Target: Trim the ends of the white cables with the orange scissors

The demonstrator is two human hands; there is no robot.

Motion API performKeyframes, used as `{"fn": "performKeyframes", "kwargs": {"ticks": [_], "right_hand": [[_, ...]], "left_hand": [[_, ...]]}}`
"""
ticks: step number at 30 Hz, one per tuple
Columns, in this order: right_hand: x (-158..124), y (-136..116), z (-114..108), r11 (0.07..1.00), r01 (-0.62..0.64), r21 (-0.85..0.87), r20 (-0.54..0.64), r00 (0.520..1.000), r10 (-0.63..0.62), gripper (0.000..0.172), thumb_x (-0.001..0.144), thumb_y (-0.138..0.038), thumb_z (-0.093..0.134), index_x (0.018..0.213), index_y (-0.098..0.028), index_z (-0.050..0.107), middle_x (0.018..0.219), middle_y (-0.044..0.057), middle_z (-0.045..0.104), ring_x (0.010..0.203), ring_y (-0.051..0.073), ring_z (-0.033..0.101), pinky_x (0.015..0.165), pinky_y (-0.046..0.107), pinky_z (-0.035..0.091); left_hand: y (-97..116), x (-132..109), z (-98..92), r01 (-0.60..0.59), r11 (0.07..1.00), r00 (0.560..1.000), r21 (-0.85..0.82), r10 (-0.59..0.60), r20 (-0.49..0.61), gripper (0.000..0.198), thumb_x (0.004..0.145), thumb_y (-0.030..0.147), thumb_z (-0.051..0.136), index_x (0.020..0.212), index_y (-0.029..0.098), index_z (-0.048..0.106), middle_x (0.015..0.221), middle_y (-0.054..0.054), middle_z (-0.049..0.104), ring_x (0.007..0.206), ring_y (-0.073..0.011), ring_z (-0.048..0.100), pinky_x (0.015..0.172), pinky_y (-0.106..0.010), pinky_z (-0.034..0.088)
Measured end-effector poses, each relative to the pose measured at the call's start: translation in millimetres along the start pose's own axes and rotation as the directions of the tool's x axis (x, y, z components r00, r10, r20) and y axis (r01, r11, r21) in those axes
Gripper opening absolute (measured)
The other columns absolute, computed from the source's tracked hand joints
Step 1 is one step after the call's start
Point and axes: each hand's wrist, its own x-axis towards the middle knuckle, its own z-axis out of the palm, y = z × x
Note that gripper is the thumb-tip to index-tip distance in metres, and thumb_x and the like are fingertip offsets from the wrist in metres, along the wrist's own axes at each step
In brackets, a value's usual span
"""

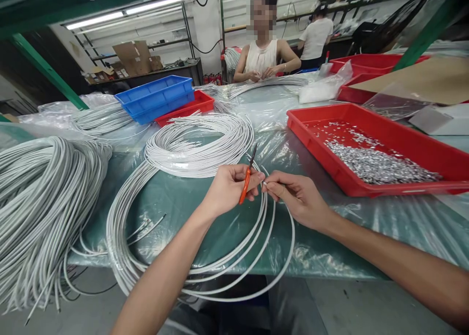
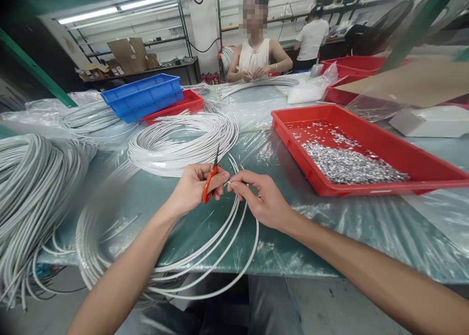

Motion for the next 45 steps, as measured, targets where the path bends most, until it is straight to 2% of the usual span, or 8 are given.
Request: {"fn": "performKeyframes", "kwargs": {"ticks": [8, 14, 17, 21, 33, 36, 40, 45], "right_hand": [[-2, 1, 1, 0.995, 0.082, -0.052, -0.034, 0.996, -0.084, 0.017, 0.094, -0.022, 0.055, 0.081, -0.019, 0.065, 0.065, -0.001, 0.057, 0.061, 0.013, 0.054, 0.062, 0.028, 0.042], [2, -4, 3, 0.999, -0.015, -0.033, -0.012, 1.000, 0.014, 0.020, 0.092, -0.030, 0.058, 0.076, -0.021, 0.066, 0.066, 0.001, 0.065, 0.066, 0.017, 0.062, 0.070, 0.031, 0.048], [4, -2, 2, 0.992, -0.113, 0.050, -0.042, 0.993, 0.115, 0.016, 0.091, -0.034, 0.061, 0.095, -0.020, 0.067, 0.068, 0.002, 0.069, 0.066, 0.018, 0.065, 0.071, 0.032, 0.050], [4, 3, 0, 0.990, -0.090, 0.106, -0.118, 0.988, 0.103, 0.037, 0.092, -0.032, 0.059, 0.128, -0.021, 0.058, 0.070, 0.000, 0.068, 0.069, 0.017, 0.066, 0.071, 0.030, 0.051], [4, 2, -4, 0.987, -0.142, 0.075, -0.119, 0.981, 0.151, 0.025, 0.092, -0.034, 0.061, 0.112, -0.021, 0.068, 0.074, 0.001, 0.073, 0.072, 0.017, 0.068, 0.073, 0.029, 0.052], [4, 2, -4, 0.982, -0.166, 0.089, -0.141, 0.974, 0.178, 0.024, 0.090, -0.036, 0.062, 0.106, -0.019, 0.069, 0.072, 0.002, 0.073, 0.068, 0.017, 0.067, 0.070, 0.029, 0.053], [6, 2, -4, 0.976, -0.179, 0.124, -0.178, 0.964, 0.199, 0.026, 0.087, -0.041, 0.065, 0.095, -0.017, 0.070, 0.068, 0.004, 0.072, 0.065, 0.018, 0.067, 0.068, 0.031, 0.054], [9, 1, -5, 0.964, -0.186, 0.191, -0.203, 0.953, 0.224, 0.033, 0.081, -0.049, 0.070, 0.090, -0.017, 0.069, 0.065, 0.005, 0.072, 0.062, 0.019, 0.067, 0.064, 0.031, 0.055]], "left_hand": [[-6, 0, -1.2, 0.051, 0.996, 0.998, -0.066, -0.049, 0.035, 0.043, 0.066, 0.049, 0.081, 0.063, 0.011, 0.061, 0.054, 0.001, 0.058, 0.045, -0.0062, 0.053, 0.046, -0.019, 0.043], [-4, 1, -4.0, 0.073, 0.995, 0.997, -0.071, -0.070, 0.040, 0.041, 0.066, 0.048, 0.081, 0.067, 0.011, 0.064, 0.055, 0.002, 0.058, 0.046, -0.0057, 0.052, 0.047, -0.019, 0.042], [1, 1, -5.8, 0.037, 0.998, 0.998, -0.042, -0.039, -0.039, 0.041, 0.067, 0.048, 0.080, 0.065, 0.012, 0.061, 0.054, 0.003, 0.057, 0.045, -0.0057, 0.051, 0.047, -0.019, 0.042], [6, 0, -11.1, -0.034, 0.999, 0.990, 0.011, 0.036, -0.139, 0.040, 0.072, 0.048, 0.077, 0.065, 0.013, 0.060, 0.053, 0.003, 0.056, 0.045, -0.0056, 0.051, 0.046, -0.019, 0.040], [1, -1, -13.5, -0.012, 0.980, 0.994, 0.198, 0.033, -0.102, 0.034, 0.077, 0.044, 0.071, 0.072, 0.015, 0.056, 0.057, 0.002, 0.057, 0.050, -0.0094, 0.051, 0.049, -0.022, 0.038], [-1, -4, -14.3, -0.071, 0.901, 0.988, 0.428, 0.123, -0.095, 0.036, 0.080, 0.044, 0.066, 0.065, 0.017, 0.050, 0.056, 0.004, 0.047, 0.052, -0.0081, 0.041, 0.049, -0.022, 0.029], [-1, -6, -14.6, -0.131, 0.662, 0.971, 0.738, 0.235, -0.038, 0.041, 0.083, 0.042, 0.061, 0.059, 0.019, 0.036, 0.055, 0.005, 0.032, 0.055, -0.0092, 0.026, 0.052, -0.025, 0.019], [-1, -7, -14.2, -0.171, 0.553, 0.972, 0.815, 0.229, 0.048, 0.041, 0.085, 0.043, 0.056, 0.061, 0.020, 0.033, 0.056, 0.005, 0.031, 0.055, -0.0106, 0.023, 0.053, -0.026, 0.018]]}}
